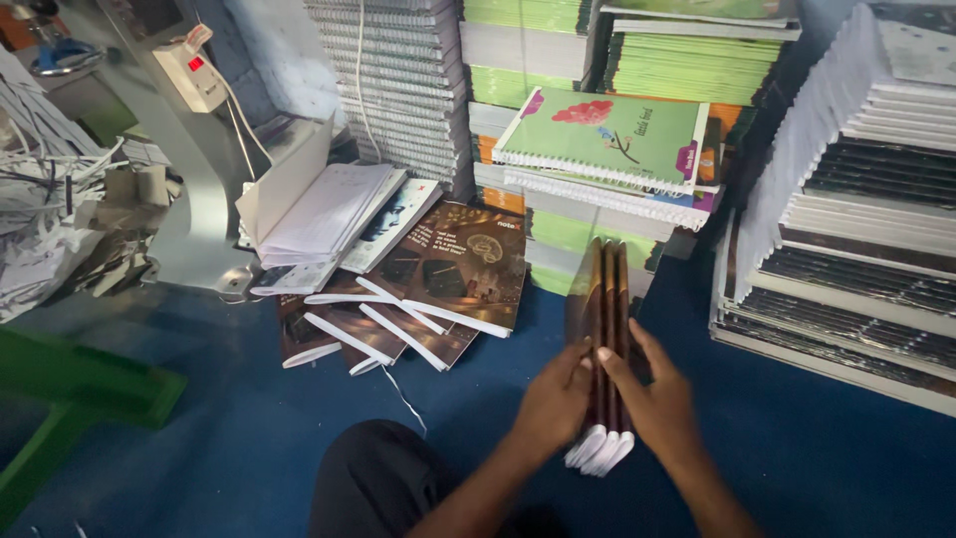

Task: The person sits on the floor and repeatedly picks up books from a pile, aligns them, and places them onto a growing stack. The person handles two different types of books, one with a space-themed cover and another with a brown cover.

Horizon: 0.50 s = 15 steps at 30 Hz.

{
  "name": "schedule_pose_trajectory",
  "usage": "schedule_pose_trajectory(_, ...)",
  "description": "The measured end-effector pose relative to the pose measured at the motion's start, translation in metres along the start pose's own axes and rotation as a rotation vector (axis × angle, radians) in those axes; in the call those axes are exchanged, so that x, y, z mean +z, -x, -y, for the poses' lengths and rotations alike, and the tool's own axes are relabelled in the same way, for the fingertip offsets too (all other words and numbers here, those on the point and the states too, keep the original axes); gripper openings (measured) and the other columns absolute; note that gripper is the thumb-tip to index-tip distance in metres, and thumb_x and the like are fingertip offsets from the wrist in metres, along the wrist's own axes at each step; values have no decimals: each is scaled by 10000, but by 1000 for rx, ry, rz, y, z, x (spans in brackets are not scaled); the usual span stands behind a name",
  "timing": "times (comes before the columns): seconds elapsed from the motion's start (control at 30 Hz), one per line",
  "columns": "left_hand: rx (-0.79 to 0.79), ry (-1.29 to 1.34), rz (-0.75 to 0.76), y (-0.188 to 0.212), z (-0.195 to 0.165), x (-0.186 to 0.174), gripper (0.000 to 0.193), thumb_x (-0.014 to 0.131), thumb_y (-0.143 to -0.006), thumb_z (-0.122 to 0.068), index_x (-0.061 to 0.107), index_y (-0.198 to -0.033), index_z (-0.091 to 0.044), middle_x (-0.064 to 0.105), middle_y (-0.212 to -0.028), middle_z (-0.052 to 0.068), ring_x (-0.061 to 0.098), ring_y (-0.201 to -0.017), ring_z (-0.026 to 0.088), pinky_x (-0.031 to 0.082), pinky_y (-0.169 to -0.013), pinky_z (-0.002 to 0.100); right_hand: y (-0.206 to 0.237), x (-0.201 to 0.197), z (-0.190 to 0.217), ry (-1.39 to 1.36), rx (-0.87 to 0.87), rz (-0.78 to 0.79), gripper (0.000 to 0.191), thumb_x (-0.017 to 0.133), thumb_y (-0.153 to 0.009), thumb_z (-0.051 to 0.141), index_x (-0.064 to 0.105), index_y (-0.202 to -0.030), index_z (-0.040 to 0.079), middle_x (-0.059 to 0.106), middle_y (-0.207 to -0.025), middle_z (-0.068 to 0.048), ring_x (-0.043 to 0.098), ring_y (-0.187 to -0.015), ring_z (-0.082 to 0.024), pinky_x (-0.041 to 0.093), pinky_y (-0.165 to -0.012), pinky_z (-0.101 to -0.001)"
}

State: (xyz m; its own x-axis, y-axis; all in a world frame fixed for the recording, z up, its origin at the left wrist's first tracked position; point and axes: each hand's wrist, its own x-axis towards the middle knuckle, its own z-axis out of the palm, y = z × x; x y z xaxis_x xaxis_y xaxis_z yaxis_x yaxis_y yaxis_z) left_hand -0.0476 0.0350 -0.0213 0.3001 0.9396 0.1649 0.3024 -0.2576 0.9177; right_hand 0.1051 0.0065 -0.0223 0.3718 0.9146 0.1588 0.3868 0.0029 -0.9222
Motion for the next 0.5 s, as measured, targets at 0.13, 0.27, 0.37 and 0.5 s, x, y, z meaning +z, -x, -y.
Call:
schedule_pose_trajectory(0.13,-27,68,115,-13,35,1,410,461,-990,-146,619,-1366,-99,685,-1262,227,690,-1159,359,521,-983,393,-1,-6,2,43,60,54,909,813,-712,490,518,-1468,80,667,-1323,-235,682,-1206,-315,505,-1032,-381)
schedule_pose_trajectory(0.27,-35,318,291,-34,75,-6,461,498,-933,-43,666,-1359,-86,736,-1162,253,659,-1014,437,531,-875,455,-4,-8,3,107,17,43,949,837,-694,494,517,-1473,59,621,-1364,-266,585,-1308,-339,438,-1082,-409)
schedule_pose_trajectory(0.37,220,-122,143,-58,96,-27,425,491,-859,-44,756,-1189,-76,772,-1140,197,754,-1080,324,569,-960,411,-5,-9,3,104,11,43,942,829,-698,508,515,-1470,70,620,-1389,-251,580,-1333,-339,425,-1101,-416)
schedule_pose_trajectory(0.5,-228,-813,276,-77,104,-80,396,545,-915,-197,696,-1276,-134,738,-1199,214,713,-1133,364,550,-1025,477,-5,-10,5,203,111,74,929,842,-714,486,508,-1505,131,527,-1467,-250,469,-1392,-371,356,-1109,-459)
